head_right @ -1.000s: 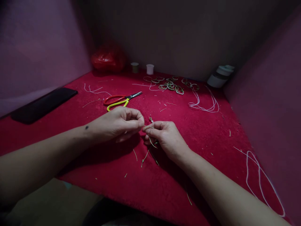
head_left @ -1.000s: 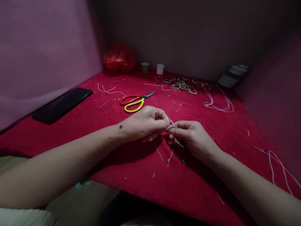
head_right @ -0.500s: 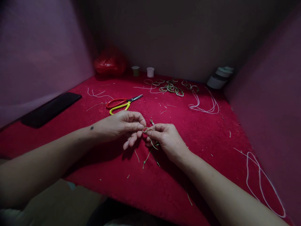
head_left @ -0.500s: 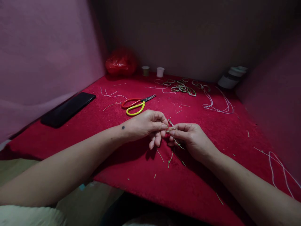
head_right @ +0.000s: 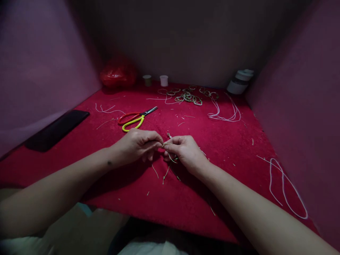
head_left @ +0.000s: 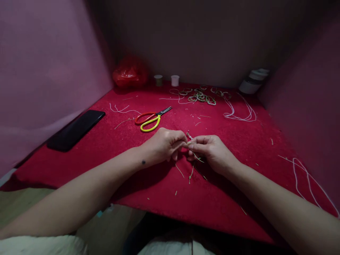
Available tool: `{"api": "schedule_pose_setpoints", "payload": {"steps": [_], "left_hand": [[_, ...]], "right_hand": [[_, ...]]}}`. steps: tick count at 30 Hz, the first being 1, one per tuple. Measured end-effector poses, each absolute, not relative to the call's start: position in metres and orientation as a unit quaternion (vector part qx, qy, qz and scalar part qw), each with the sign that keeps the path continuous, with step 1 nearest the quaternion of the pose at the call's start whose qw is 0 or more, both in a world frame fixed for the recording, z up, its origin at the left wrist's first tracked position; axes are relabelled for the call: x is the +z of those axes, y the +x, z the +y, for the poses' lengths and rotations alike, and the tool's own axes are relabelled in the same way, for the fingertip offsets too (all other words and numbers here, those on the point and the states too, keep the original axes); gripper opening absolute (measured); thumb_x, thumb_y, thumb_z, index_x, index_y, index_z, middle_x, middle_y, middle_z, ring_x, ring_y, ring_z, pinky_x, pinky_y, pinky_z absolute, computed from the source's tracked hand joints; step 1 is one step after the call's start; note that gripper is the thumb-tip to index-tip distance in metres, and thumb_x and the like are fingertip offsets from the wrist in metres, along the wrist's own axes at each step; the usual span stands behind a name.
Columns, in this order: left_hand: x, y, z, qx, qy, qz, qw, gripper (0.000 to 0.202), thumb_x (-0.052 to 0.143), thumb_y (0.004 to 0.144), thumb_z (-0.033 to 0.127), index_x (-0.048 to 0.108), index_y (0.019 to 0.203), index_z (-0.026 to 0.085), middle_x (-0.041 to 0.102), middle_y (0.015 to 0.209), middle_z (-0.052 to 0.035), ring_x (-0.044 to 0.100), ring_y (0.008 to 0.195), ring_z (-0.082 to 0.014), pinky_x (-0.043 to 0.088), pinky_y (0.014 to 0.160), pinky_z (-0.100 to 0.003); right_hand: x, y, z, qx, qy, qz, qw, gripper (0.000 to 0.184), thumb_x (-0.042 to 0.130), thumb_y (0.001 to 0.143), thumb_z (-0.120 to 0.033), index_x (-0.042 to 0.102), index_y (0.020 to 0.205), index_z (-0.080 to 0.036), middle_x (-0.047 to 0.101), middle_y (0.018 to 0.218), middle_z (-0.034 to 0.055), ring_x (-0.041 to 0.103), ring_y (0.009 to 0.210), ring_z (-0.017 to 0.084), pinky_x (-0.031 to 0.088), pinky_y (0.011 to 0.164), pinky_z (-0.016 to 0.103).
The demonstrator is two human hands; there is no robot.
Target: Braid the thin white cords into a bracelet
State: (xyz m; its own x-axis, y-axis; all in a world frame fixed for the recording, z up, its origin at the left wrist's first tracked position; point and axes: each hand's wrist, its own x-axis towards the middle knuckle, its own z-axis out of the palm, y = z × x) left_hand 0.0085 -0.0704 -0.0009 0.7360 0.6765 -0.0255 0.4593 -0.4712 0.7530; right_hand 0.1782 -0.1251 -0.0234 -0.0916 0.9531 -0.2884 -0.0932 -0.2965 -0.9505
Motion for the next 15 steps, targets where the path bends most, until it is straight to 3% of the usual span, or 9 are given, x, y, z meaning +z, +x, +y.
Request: {"api": "schedule_pose_setpoints", "payload": {"steps": [4,7,12,15], "left_hand": [[-0.0041,0.0087,-0.0689,0.166,0.916,0.279,0.238,0.015,0.051,0.085,0.014,0.065,0.079,0.013,0.062,0.058,-0.0011,0.055,0.05,-0.0073,0.04,0.05,-0.017],[-0.0028,0.0094,-0.0692,0.18,0.916,0.274,0.231,0.012,0.054,0.08,0.013,0.065,0.075,0.013,0.063,0.062,-0.0019,0.055,0.055,-0.0081,0.039,0.052,-0.018],[0.003,0.0112,-0.07,0.101,0.761,0.35,0.537,0.016,0.054,0.083,0.025,0.061,0.074,0.014,0.044,0.044,0.0068,0.038,0.033,-0.0047,0.027,0.034,-0.016],[0.0021,0.0137,-0.0679,0.106,0.63,0.37,0.675,0.013,0.06,0.079,0.025,0.059,0.072,0.014,0.038,0.041,0.0089,0.029,0.03,-0.0033,0.023,0.03,-0.016]], "right_hand": [[-0.0247,0.1776,-0.1245,0.617,-0.522,-0.403,0.429,0.015,0.073,0.065,-0.028,0.066,0.063,-0.015,0.063,0.057,0.0017,0.059,0.051,0.011,0.041,0.052,0.025],[-0.0264,0.1771,-0.1237,0.622,-0.521,-0.394,0.432,0.012,0.072,0.064,-0.025,0.066,0.064,-0.015,0.064,0.056,0.0014,0.058,0.05,0.011,0.042,0.052,0.025],[-0.0277,0.1777,-0.1237,0.612,-0.518,-0.421,0.424,0.008,0.069,0.064,-0.023,0.067,0.064,-0.016,0.063,0.055,0.0004,0.055,0.049,0.01,0.041,0.052,0.025],[-0.0278,0.1785,-0.1244,0.607,-0.517,-0.427,0.426,0.009,0.068,0.065,-0.023,0.065,0.062,-0.016,0.062,0.054,0.0002,0.053,0.048,0.01,0.04,0.053,0.025]]}}
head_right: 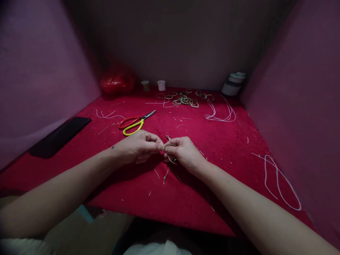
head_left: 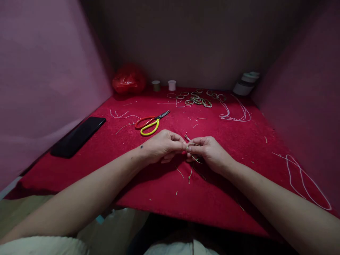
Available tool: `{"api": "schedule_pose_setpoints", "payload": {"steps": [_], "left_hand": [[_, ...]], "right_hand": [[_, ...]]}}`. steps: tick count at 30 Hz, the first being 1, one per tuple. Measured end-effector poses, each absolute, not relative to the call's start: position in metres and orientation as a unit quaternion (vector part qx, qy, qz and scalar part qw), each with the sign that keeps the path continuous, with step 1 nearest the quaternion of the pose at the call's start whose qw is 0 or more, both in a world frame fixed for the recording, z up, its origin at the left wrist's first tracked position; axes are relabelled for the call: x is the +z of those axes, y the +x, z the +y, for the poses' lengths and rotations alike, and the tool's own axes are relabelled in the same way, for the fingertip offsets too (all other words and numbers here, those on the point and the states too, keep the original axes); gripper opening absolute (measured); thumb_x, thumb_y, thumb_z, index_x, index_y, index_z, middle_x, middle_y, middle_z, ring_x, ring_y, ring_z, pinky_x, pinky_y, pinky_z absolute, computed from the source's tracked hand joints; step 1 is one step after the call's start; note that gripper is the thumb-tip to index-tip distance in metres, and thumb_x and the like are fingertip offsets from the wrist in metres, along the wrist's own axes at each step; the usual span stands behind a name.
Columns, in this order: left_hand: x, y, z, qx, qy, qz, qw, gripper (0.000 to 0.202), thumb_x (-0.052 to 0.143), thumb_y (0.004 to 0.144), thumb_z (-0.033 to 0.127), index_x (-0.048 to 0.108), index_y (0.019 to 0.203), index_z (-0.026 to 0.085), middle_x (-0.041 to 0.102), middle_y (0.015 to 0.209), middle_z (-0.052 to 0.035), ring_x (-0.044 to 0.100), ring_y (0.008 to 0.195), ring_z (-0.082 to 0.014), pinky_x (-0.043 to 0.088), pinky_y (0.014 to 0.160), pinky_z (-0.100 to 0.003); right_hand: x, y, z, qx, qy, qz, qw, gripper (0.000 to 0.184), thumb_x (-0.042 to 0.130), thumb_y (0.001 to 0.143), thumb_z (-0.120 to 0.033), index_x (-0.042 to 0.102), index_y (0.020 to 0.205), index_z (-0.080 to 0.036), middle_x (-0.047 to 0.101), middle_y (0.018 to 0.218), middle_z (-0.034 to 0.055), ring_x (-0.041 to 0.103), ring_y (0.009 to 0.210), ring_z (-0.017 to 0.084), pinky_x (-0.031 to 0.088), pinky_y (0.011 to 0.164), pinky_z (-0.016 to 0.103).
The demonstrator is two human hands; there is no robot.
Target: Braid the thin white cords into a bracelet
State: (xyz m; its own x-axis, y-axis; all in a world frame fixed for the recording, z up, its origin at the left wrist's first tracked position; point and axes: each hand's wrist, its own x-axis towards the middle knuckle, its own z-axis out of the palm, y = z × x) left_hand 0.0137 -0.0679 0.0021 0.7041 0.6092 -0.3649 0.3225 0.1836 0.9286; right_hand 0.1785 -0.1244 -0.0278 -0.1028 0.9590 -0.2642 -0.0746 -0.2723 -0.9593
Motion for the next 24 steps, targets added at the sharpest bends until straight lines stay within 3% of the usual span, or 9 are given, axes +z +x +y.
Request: {"api": "schedule_pose_setpoints", "payload": {"steps": [7,18,24], "left_hand": [[-0.0076,0.0167,-0.0612,0.131,0.466,0.351,0.802,0.008,0.062,0.076,0.018,0.06,0.071,0.012,0.044,0.049,0.008,0.023,0.031,0.0007,0.021,0.03,-0.013],[-0.0061,0.0131,-0.0601,0.115,0.482,0.32,0.808,0.011,0.063,0.078,0.02,0.061,0.071,0.012,0.046,0.051,0.0073,0.026,0.031,-0.0001,0.028,0.029,-0.015],[-0.0021,0.0135,-0.0615,0.132,0.508,0.344,0.778,0.009,0.064,0.074,0.018,0.059,0.068,0.014,0.04,0.046,0.0088,0.026,0.031,-0.0011,0.026,0.03,-0.014]], "right_hand": [[-0.0285,0.1791,-0.1246,0.608,-0.513,-0.423,0.435,0.006,0.067,0.065,-0.021,0.066,0.063,-0.016,0.062,0.054,0.0001,0.057,0.05,0.011,0.041,0.053,0.025],[-0.028,0.1789,-0.1258,0.606,-0.505,-0.428,0.441,0.007,0.067,0.067,-0.021,0.066,0.062,-0.016,0.061,0.055,0.0005,0.055,0.049,0.011,0.042,0.056,0.026],[-0.0235,0.1792,-0.1273,0.607,-0.524,-0.421,0.424,0.01,0.067,0.068,-0.023,0.065,0.063,-0.015,0.062,0.054,0.0011,0.055,0.049,0.01,0.035,0.05,0.024]]}}
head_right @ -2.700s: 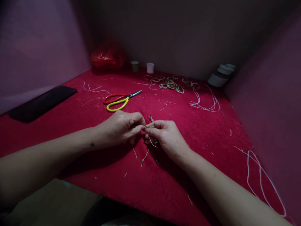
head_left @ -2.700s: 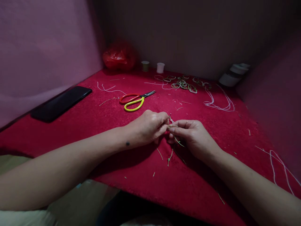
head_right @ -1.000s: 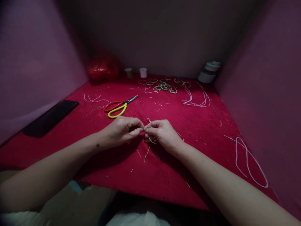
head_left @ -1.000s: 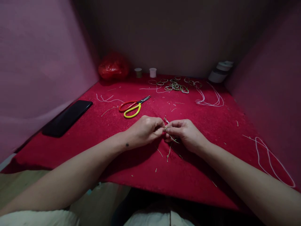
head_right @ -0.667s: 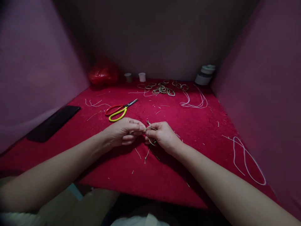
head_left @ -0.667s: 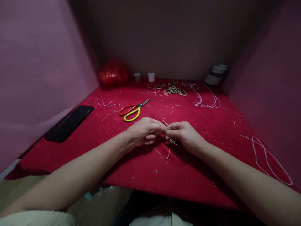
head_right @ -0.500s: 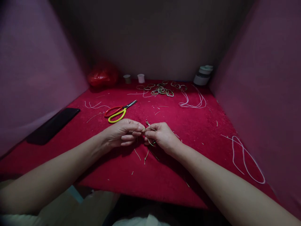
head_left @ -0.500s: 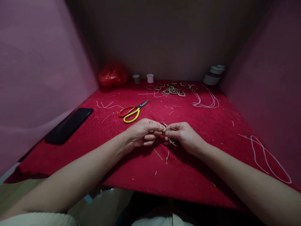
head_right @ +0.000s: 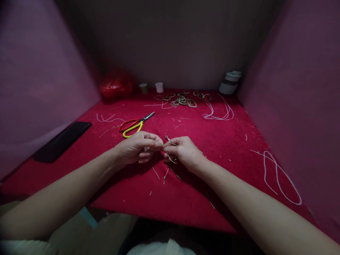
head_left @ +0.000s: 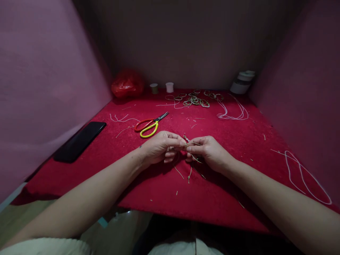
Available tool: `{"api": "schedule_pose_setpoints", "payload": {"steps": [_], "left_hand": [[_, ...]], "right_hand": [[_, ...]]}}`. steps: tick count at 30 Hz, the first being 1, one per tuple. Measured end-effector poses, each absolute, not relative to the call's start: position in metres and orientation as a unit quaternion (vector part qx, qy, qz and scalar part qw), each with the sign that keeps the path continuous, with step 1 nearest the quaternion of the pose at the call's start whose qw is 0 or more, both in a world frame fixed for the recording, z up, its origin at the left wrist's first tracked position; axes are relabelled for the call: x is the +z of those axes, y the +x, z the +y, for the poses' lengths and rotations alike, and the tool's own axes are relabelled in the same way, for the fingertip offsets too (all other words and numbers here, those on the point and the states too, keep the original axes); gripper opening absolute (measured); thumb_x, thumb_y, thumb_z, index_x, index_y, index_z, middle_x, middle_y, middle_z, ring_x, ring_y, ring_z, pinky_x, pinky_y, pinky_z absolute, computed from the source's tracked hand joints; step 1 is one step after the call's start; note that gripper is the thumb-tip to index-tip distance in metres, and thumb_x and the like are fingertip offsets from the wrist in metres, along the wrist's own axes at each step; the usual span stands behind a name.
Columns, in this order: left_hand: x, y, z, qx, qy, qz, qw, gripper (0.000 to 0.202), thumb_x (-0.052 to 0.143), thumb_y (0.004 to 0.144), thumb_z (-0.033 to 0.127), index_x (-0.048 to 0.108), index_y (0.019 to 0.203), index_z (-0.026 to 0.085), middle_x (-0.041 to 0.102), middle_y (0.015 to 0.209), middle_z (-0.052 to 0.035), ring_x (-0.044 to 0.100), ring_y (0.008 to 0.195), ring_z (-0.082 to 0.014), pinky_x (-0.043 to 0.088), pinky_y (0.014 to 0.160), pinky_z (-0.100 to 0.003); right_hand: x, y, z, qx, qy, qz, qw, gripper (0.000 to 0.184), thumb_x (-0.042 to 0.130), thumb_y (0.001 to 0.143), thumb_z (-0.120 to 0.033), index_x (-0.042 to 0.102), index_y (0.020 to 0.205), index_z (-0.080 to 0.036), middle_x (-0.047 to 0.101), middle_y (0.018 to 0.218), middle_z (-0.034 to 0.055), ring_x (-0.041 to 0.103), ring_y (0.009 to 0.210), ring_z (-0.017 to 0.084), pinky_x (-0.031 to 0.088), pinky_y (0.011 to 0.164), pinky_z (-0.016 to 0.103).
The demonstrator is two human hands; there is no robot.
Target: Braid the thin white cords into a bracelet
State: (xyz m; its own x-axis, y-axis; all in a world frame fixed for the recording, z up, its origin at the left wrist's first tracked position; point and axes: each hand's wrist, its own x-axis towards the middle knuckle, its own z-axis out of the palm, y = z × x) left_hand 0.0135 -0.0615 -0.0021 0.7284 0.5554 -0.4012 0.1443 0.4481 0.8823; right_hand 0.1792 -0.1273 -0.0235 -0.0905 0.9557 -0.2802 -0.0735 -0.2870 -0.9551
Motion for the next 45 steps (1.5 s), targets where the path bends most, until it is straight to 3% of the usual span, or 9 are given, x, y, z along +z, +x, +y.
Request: {"api": "schedule_pose_setpoints", "payload": {"steps": [15,20,26,35,45], "left_hand": [[-0.007,0.011,-0.056,0.083,0.462,0.281,0.837,0.017,0.061,0.076,0.016,0.053,0.061,0.014,0.031,0.047,0.0094,0.018,0.032,-0.0004,0.026,0.027,-0.012],[-0.005,0.009,-0.059,0.088,0.497,0.287,0.814,0.011,0.065,0.073,0.015,0.056,0.067,0.014,0.038,0.047,0.0088,0.02,0.032,-0.0006,0.028,0.027,-0.013],[-0.001,0.012,-0.065,0.123,0.542,0.313,0.771,0.01,0.061,0.073,0.013,0.053,0.07,0.018,0.03,0.036,0.0115,0.019,0.03,-0.0028,0.03,0.027,-0.014],[-0.006,0.016,-0.07,0.172,0.635,0.335,0.675,0.01,0.055,0.083,0.024,0.051,0.075,0.019,0.039,0.04,0.0101,0.033,0.028,-0.0052,0.029,0.028,-0.015],[-0.001,0.015,-0.074,0.222,0.655,0.361,0.626,0.015,0.052,0.086,0.022,0.054,0.072,0.016,0.037,0.04,0.0092,0.032,0.029,-0.0041,0.027,0.029,-0.016]], "right_hand": [[-0.025,0.184,-0.126,0.616,-0.527,-0.425,0.403,0.005,0.066,0.066,-0.019,0.067,0.067,-0.014,0.065,0.055,0.0031,0.06,0.052,0.013,0.034,0.05,0.024],[-0.022,0.184,-0.127,0.611,-0.526,-0.44,0.396,0.005,0.065,0.068,-0.018,0.066,0.064,-0.014,0.065,0.056,0.0034,0.055,0.049,0.011,0.032,0.047,0.023],[-0.022,0.183,-0.127,0.609,-0.533,-0.439,0.39,0.007,0.066,0.067,-0.021,0.067,0.066,-0.014,0.064,0.054,0.003,0.055,0.049,0.011,0.032,0.048,0.024],[-0.025,0.184,-0.126,0.619,-0.517,-0.437,0.398,0.012,0.069,0.067,-0.025,0.065,0.063,-0.014,0.063,0.055,0.0023,0.057,0.051,0.012,0.033,0.05,0.024],[-0.025,0.185,-0.126,0.621,-0.518,-0.439,0.392,0.013,0.07,0.069,-0.026,0.067,0.065,-0.013,0.065,0.057,0.0037,0.055,0.05,0.011,0.035,0.05,0.024]]}}
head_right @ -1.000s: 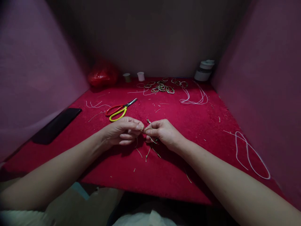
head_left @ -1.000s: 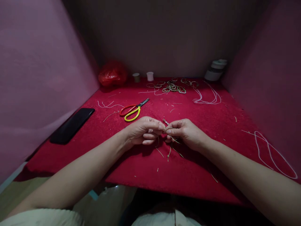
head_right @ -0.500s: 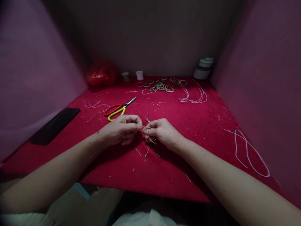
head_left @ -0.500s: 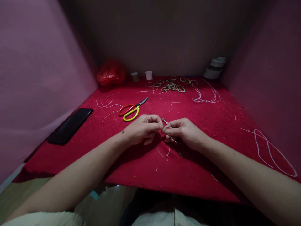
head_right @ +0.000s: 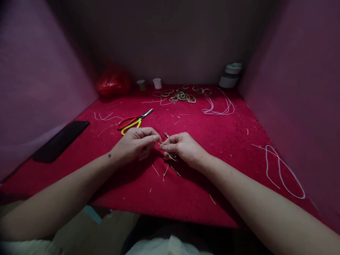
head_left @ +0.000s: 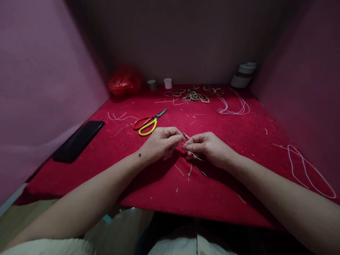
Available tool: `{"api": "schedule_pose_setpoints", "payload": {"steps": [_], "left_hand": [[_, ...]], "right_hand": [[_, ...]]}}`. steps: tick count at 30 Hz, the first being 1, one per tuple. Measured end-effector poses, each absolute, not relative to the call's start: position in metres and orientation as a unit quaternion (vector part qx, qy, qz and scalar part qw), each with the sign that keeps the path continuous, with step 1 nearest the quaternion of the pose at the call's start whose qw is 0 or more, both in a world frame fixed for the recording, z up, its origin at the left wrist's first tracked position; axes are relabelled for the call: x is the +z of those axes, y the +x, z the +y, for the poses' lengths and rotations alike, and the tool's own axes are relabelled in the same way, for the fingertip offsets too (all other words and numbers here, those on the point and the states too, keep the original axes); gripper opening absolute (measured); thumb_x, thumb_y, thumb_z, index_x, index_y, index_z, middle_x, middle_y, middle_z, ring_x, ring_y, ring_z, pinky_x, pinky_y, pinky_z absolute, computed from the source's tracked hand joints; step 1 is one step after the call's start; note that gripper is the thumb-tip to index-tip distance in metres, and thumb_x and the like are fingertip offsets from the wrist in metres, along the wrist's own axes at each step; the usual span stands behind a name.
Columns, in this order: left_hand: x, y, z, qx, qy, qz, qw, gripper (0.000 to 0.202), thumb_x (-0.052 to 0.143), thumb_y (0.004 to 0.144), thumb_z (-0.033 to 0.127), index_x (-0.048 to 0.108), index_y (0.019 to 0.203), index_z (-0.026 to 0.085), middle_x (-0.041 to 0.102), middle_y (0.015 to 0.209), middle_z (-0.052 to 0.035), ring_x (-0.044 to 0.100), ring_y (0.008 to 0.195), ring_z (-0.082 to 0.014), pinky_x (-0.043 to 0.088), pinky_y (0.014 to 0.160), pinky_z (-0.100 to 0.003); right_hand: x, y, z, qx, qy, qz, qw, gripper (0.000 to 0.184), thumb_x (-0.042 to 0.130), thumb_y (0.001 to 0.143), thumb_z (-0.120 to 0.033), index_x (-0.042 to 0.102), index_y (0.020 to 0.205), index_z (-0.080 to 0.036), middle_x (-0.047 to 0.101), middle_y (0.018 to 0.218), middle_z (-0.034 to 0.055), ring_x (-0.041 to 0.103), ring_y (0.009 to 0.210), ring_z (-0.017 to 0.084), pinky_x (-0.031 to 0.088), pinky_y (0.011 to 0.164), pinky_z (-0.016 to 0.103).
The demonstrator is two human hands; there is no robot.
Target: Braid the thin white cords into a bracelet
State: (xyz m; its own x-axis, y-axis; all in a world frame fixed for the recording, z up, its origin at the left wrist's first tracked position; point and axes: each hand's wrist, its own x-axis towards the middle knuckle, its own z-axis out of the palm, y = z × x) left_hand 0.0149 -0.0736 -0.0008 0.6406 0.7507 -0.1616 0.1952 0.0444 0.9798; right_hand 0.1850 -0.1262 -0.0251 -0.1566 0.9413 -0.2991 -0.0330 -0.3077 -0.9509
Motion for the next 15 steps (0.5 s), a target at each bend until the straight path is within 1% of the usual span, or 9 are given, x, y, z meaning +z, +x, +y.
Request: {"api": "schedule_pose_setpoints", "payload": {"steps": [4,9,13,15], "left_hand": [[-0.006,0.0198,-0.0744,0.279,0.614,0.357,0.646,0.015,0.054,0.087,0.026,0.052,0.075,0.018,0.037,0.042,0.0099,0.03,0.029,-0.0039,0.025,0.029,-0.016],[-0.0074,0.024,-0.0758,0.319,0.516,0.361,0.708,0.012,0.058,0.085,0.028,0.05,0.08,0.021,0.029,0.041,0.0131,0.018,0.028,-0.0029,0.019,0.028,-0.014],[-0.0075,0.0256,-0.0762,0.325,0.514,0.37,0.702,0.01,0.059,0.084,0.026,0.052,0.081,0.02,0.025,0.04,0.0135,0.015,0.029,-0.0024,0.016,0.028,-0.013],[-0.008,0.0257,-0.0756,0.328,0.541,0.376,0.677,0.01,0.059,0.084,0.027,0.053,0.081,0.02,0.026,0.04,0.0131,0.019,0.029,-0.0024,0.017,0.029,-0.014]], "right_hand": [[-0.024,0.1837,-0.1271,0.627,-0.518,-0.426,0.397,0.011,0.07,0.069,-0.023,0.067,0.066,-0.013,0.065,0.056,0.0036,0.058,0.05,0.011,0.035,0.049,0.023],[-0.0205,0.1825,-0.1276,0.617,-0.528,-0.429,0.394,0.008,0.068,0.069,-0.02,0.067,0.068,-0.012,0.065,0.055,0.0038,0.052,0.046,0.009,0.034,0.048,0.023],[-0.021,0.1833,-0.1267,0.618,-0.525,-0.435,0.392,0.009,0.069,0.068,-0.021,0.068,0.066,-0.013,0.065,0.056,0.0039,0.05,0.045,0.008,0.032,0.047,0.023],[-0.022,0.1837,-0.1266,0.618,-0.524,-0.436,0.393,0.009,0.069,0.068,-0.022,0.068,0.066,-0.013,0.065,0.056,0.0038,0.05,0.045,0.009,0.032,0.046,0.023]]}}
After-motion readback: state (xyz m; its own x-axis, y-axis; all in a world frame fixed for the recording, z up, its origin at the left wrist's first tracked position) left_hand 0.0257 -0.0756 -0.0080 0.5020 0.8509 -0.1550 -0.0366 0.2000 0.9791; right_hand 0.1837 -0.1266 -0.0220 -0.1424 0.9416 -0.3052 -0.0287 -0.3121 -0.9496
